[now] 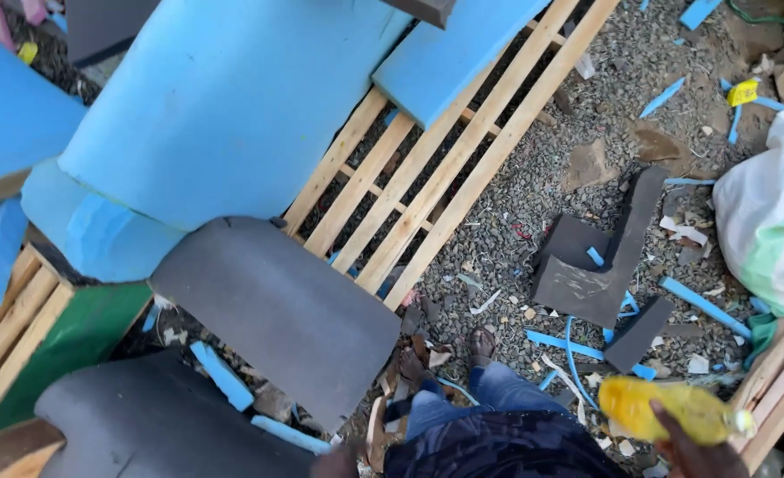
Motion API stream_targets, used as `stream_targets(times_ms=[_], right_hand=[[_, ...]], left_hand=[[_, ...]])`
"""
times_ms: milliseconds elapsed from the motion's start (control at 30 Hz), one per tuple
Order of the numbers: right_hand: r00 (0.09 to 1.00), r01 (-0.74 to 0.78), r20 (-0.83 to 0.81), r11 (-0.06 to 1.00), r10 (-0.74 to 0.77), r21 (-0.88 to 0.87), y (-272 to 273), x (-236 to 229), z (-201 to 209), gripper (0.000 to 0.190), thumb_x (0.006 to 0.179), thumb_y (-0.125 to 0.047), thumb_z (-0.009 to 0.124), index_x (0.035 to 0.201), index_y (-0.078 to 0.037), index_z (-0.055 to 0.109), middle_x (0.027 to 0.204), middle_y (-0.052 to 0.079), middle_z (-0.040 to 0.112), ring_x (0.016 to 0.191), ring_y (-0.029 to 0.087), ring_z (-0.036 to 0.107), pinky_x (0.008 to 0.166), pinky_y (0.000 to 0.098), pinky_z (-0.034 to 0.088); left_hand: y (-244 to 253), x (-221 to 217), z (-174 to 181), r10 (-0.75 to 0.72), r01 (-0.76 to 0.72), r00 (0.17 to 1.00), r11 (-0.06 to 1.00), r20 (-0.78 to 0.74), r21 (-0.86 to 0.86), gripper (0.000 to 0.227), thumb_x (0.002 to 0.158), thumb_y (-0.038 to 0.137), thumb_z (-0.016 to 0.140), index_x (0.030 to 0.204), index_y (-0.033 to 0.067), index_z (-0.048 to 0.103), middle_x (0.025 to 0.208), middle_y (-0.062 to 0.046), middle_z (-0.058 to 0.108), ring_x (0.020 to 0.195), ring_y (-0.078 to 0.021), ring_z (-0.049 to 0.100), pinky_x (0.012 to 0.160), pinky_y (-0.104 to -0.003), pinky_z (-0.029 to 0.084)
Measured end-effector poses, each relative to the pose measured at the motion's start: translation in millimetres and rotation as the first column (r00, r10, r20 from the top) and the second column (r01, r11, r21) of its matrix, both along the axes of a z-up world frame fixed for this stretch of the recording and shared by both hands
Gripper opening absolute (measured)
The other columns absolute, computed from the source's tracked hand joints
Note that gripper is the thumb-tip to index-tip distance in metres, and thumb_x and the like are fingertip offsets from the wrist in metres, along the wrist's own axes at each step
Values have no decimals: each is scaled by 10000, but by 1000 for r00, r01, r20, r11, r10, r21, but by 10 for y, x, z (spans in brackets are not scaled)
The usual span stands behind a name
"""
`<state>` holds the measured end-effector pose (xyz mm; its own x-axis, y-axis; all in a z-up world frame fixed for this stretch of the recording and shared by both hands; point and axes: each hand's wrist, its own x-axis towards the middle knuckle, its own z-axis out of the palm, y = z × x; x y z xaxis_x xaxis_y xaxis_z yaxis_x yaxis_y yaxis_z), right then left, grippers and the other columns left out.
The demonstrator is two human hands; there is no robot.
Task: Applying adhesive from a squeeze bottle onto foam and base components for furniture assembly.
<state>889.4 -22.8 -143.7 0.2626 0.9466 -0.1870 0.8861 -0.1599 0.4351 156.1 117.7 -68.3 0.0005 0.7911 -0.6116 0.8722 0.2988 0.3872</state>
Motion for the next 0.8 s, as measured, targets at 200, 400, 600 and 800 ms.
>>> stream_targets(times_ms=[200, 400, 600, 800], right_hand=[[360, 819, -649, 560, -670, -123, 2250, -1703, 2406, 928, 841, -711, 577, 1541, -103, 531, 1390, 249, 634, 1260, 456, 586, 982, 562, 519], [187, 747, -934, 662, -304, -66, 3218, -1941, 2408, 676, 790, -442, 767, 1330, -52, 654, 1252, 157, 725, 1134, 338, 695, 971, 478, 563], [251, 483, -909, 857, -332, -179, 4093, -1931, 2090, 687, 653, -608, 798, 1173, -159, 790, 1045, 41, 837, 979, 193, 798, 837, 367, 604], [329, 302, -930, 952, -162, -58, 4530, -1248, 1964, 770, 667, -759, 749, 1043, -97, 636, 743, 68, 709, 641, 186, 654, 530, 389, 437]], left_hand=[[2034, 1351, 1089, -102, 90, 990, 989, 101, 117, 408, 955, 402, 713, 1283, 171, 635, 1281, -59, 663, 1099, -322, 665, 870, -484, 544], [2604, 2752, 1655, -282, 216, 861, 956, 424, 198, 661, 898, 314, 784, 1456, 138, 476, 1527, -140, 477, 1368, -353, 479, 1082, -544, 433], [2842, 3644, 854, -396, 240, 835, 887, 382, 395, 1135, 744, 407, 911, 1585, 54, 235, 1607, -162, 323, 1486, -391, 303, 1195, -569, 305], [3184, 4509, 828, -138, -41, 892, 924, 430, 381, 1077, 679, 294, 970, 1513, 88, 320, 1448, -188, 500, 1308, -419, 525, 976, -571, 520]])
